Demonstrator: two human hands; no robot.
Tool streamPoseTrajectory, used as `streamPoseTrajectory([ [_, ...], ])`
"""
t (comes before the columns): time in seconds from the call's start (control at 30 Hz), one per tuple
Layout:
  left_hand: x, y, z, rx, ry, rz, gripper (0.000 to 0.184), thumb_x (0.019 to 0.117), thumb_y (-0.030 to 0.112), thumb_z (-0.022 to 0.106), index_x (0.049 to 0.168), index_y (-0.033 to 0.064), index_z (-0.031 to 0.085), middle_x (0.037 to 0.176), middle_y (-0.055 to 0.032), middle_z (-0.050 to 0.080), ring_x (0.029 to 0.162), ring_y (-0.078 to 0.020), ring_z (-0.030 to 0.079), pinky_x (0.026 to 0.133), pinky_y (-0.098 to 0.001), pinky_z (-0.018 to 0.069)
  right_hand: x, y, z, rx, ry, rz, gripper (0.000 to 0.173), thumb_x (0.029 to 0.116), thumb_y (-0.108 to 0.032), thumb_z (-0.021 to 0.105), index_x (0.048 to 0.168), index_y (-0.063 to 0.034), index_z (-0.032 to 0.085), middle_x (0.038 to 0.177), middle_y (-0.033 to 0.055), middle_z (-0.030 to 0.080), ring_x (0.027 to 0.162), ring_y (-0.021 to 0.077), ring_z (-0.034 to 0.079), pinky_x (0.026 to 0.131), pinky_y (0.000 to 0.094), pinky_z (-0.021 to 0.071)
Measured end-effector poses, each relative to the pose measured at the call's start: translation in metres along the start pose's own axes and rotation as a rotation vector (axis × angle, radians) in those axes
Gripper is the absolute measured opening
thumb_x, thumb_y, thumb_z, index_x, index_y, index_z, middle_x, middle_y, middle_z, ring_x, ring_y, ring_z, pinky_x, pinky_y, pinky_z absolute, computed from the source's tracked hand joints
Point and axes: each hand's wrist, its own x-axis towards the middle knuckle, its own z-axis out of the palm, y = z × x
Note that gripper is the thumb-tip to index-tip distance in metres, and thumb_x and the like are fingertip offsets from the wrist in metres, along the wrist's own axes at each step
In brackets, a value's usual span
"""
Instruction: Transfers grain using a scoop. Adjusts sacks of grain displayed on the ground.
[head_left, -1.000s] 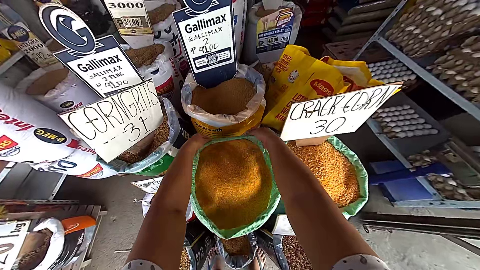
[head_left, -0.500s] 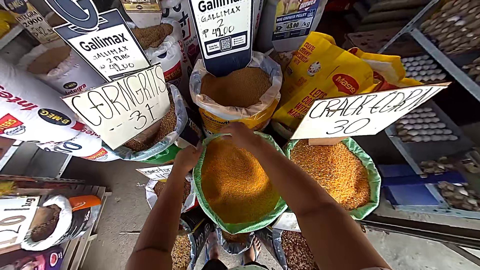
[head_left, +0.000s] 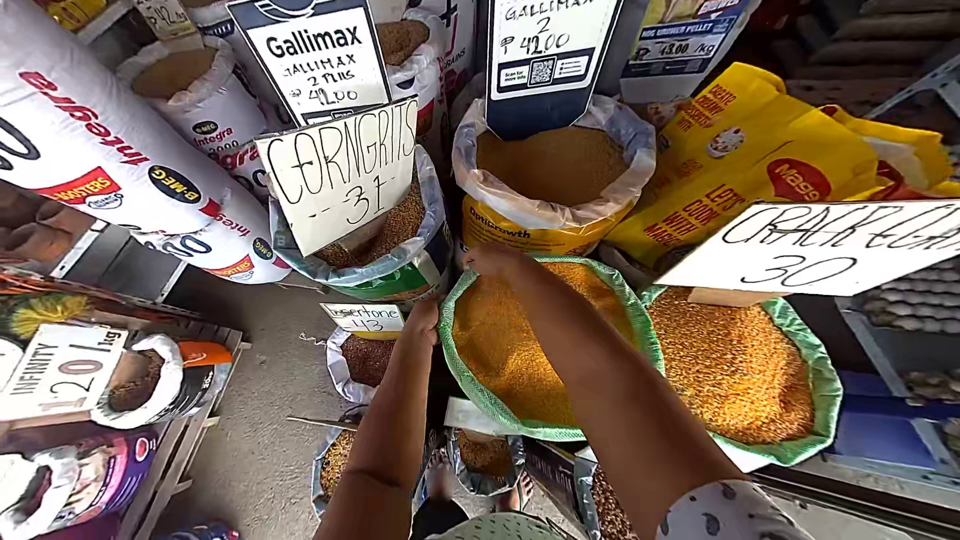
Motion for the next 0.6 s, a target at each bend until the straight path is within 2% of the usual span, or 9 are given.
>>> streamPoseTrajectory([
  [0.03, 0.003, -0.003, -0.003, -0.046, -0.005, -0.014, 0.025, 0.1083, 0.022, 0.049, 0.116, 0.0001, 0.061, 0.089, -0.0143, 0.069, 0.075, -0.0219, 0.068, 0.07, -0.0393, 0.0587, 0.004, -0.004, 0.001, -0.011, -0.028, 0.04, 0.033, 0.1093, -0.019, 0.046, 0.124, 0.0014, 0.068, 0.125, 0.0276, 0.066, 0.122, 0.044, 0.06, 0.103, 0.0653, 0.0432],
  [0.1, 0.004, -0.008, -0.007, 0.049, 0.02, -0.015, 0.046, 0.1088, 0.044, 0.045, 0.119, 0.003, 0.063, 0.098, -0.0153, 0.07, 0.085, -0.0243, 0.068, 0.076, -0.0432, 0.0582, 0.009, -0.012, 0.006, -0.059, -0.039, 0.114, 0.031, 0.1061, -0.018, 0.051, 0.122, 0.0001, 0.07, 0.126, 0.0272, 0.066, 0.123, 0.0449, 0.06, 0.103, 0.0681, 0.0432],
  [0.17, 0.001, -0.01, -0.011, 0.299, 0.003, 0.068, 0.065, 0.1063, 0.059, 0.038, 0.133, 0.0051, 0.061, 0.12, -0.0198, 0.068, 0.108, -0.0304, 0.066, 0.092, -0.0514, 0.0544, 0.009, -0.017, 0.013, -0.102, -0.01, 0.179, 0.029, 0.1043, -0.019, 0.054, 0.12, -0.0029, 0.071, 0.126, 0.0255, 0.066, 0.124, 0.045, 0.06, 0.101, 0.0708, 0.043],
  [0.23, -0.009, -0.009, -0.016, 0.647, -0.03, 0.217, 0.062, 0.1037, 0.054, 0.054, 0.139, 0.0033, 0.055, 0.131, -0.0227, 0.063, 0.119, -0.0347, 0.062, 0.1, -0.0555, 0.0512, 0.004, -0.021, 0.019, -0.113, 0.059, 0.229, 0.029, 0.1041, -0.022, 0.054, 0.123, -0.0071, 0.071, 0.13, 0.0227, 0.066, 0.127, 0.0434, 0.058, 0.103, 0.0721, 0.0403],
  [0.3, -0.029, 0.002, -0.014, 1.033, 0.01, 0.312, 0.066, 0.0932, 0.05, 0.073, 0.136, 0.0025, 0.058, 0.139, -0.0252, 0.056, 0.123, -0.0395, 0.059, 0.102, -0.0591, 0.0496, -0.008, -0.025, 0.023, -0.088, 0.206, 0.235, 0.028, 0.1038, -0.025, 0.058, 0.122, -0.0089, 0.073, 0.132, 0.0211, 0.065, 0.131, 0.0426, 0.055, 0.109, 0.0745, 0.0322],
  [0.37, -0.046, 0.008, -0.01, 1.263, 0.042, 0.345, 0.06, 0.0926, 0.046, 0.074, 0.131, 0.002, 0.06, 0.136, -0.0263, 0.056, 0.12, -0.0406, 0.061, 0.099, -0.059, 0.0512, -0.025, -0.031, 0.025, -0.024, 0.376, 0.205, 0.029, 0.103, -0.026, 0.062, 0.124, -0.0077, 0.072, 0.136, 0.0208, 0.062, 0.137, 0.0428, 0.048, 0.113, 0.0767, 0.0231],
  [0.43, -0.056, 0.01, -0.007, 1.387, 0.037, 0.36, 0.048, 0.0984, 0.04, 0.067, 0.126, 0.0008, 0.063, 0.122, -0.0251, 0.065, 0.112, -0.0405, 0.065, 0.095, -0.0604, 0.0524, -0.052, -0.043, 0.029, 0.028, 0.52, 0.179, 0.032, 0.1022, -0.03, 0.063, 0.127, -0.0106, 0.07, 0.138, 0.0157, 0.061, 0.141, 0.0391, 0.045, 0.116, 0.0748, 0.0204],
  [0.53, -0.057, 0.009, -0.012, 1.433, -0.012, 0.399, 0.035, 0.1052, 0.032, 0.057, 0.112, -0.0005, 0.069, 0.104, -0.0249, 0.07, 0.102, -0.043, 0.068, 0.087, -0.0643, 0.0523, -0.119, -0.059, 0.053, 0.157, 0.844, 0.132, 0.034, 0.1009, -0.034, 0.065, 0.127, -0.0132, 0.07, 0.138, 0.0121, 0.062, 0.138, 0.0372, 0.048, 0.113, 0.0697, 0.0273],
  [0.6, -0.05, 0.009, -0.017, 1.382, -0.051, 0.413, 0.039, 0.106, 0.034, 0.057, 0.11, -0.0018, 0.071, 0.105, -0.0267, 0.07, 0.104, -0.0451, 0.067, 0.091, -0.0669, 0.05, -0.173, -0.063, 0.084, 0.295, 1.12, 0.19, 0.039, 0.0985, -0.037, 0.066, 0.128, -0.0117, 0.069, 0.138, 0.0152, 0.061, 0.136, 0.0384, 0.049, 0.112, 0.0668, 0.0328],
])
